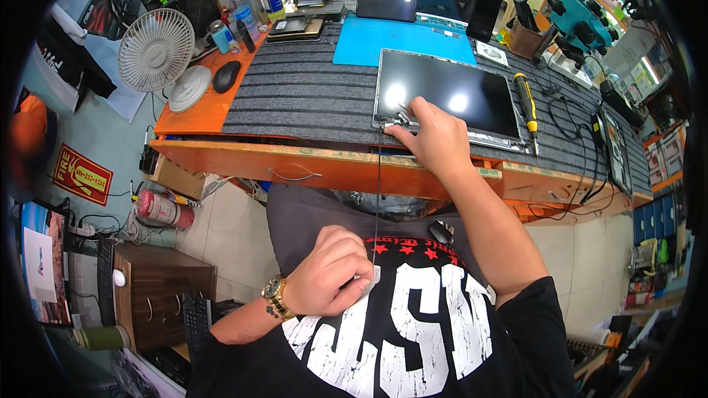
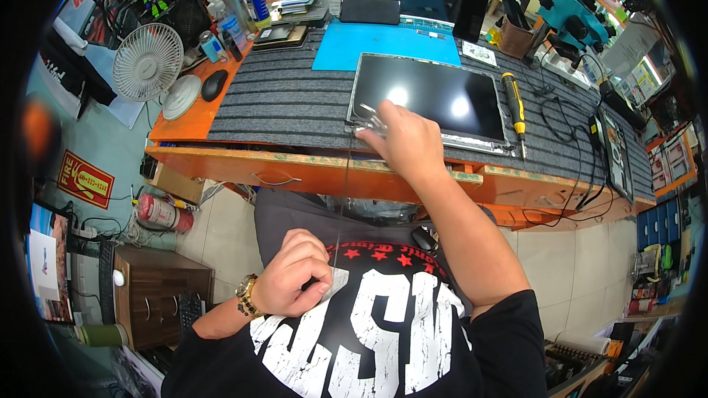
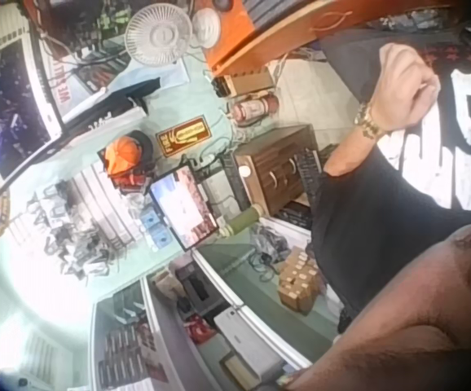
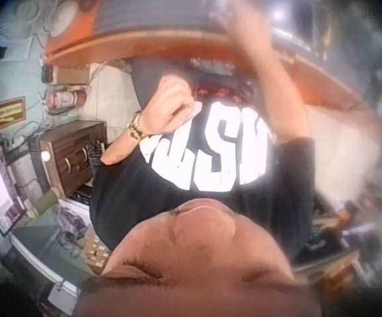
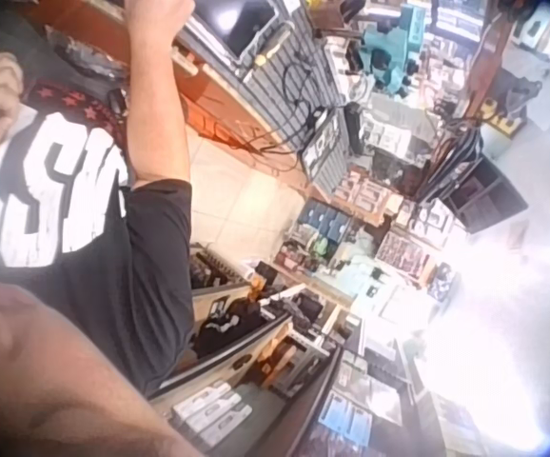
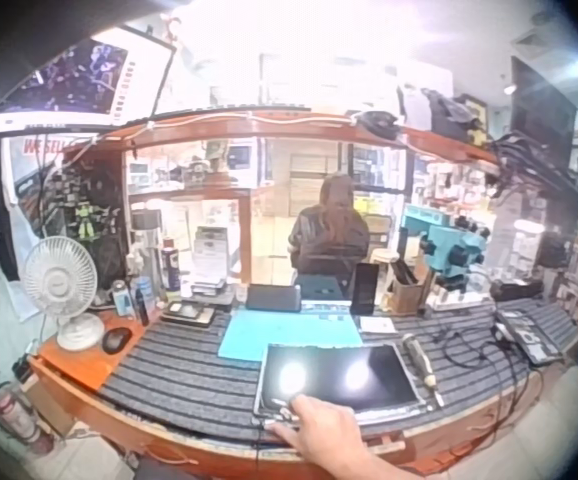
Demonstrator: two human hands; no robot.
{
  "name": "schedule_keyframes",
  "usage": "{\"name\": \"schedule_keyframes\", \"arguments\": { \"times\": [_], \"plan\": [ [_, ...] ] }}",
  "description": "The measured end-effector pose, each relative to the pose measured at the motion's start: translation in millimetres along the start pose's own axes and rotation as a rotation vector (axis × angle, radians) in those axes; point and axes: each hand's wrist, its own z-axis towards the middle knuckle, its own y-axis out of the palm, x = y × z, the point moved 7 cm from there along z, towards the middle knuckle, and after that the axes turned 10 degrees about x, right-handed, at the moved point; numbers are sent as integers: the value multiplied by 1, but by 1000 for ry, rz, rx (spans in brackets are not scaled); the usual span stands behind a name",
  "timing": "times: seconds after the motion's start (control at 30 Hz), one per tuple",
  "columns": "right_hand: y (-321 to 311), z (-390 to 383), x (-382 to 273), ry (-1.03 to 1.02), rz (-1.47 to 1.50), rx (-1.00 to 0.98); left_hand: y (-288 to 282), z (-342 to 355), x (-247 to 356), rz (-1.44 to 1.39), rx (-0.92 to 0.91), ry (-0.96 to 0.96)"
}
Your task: The person removes small components and thin wires from a laptop screen hinge area by hand and with tweezers, then turns the screen assembly over on the workbench.
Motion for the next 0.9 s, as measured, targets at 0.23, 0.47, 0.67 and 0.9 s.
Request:
{"name": "schedule_keyframes", "arguments": {
  "times": [0.23, 0.47, 0.67, 0.9],
  "plan": [
    [3, 1, 3, 7, 7, -7, -1, -2, 3, 7, -17, 11],
    [5, 3, 4, 21, -14, -9, -2, -5, 6, 6, -27, 19],
    [5, 4, 5, 48, -7, -19, -3, -6, 9, 0, -22, 21],
    [4, 6, 4, 52, -25, -33, -4, -9, 11, -36, -47, -8]
  ]
}}
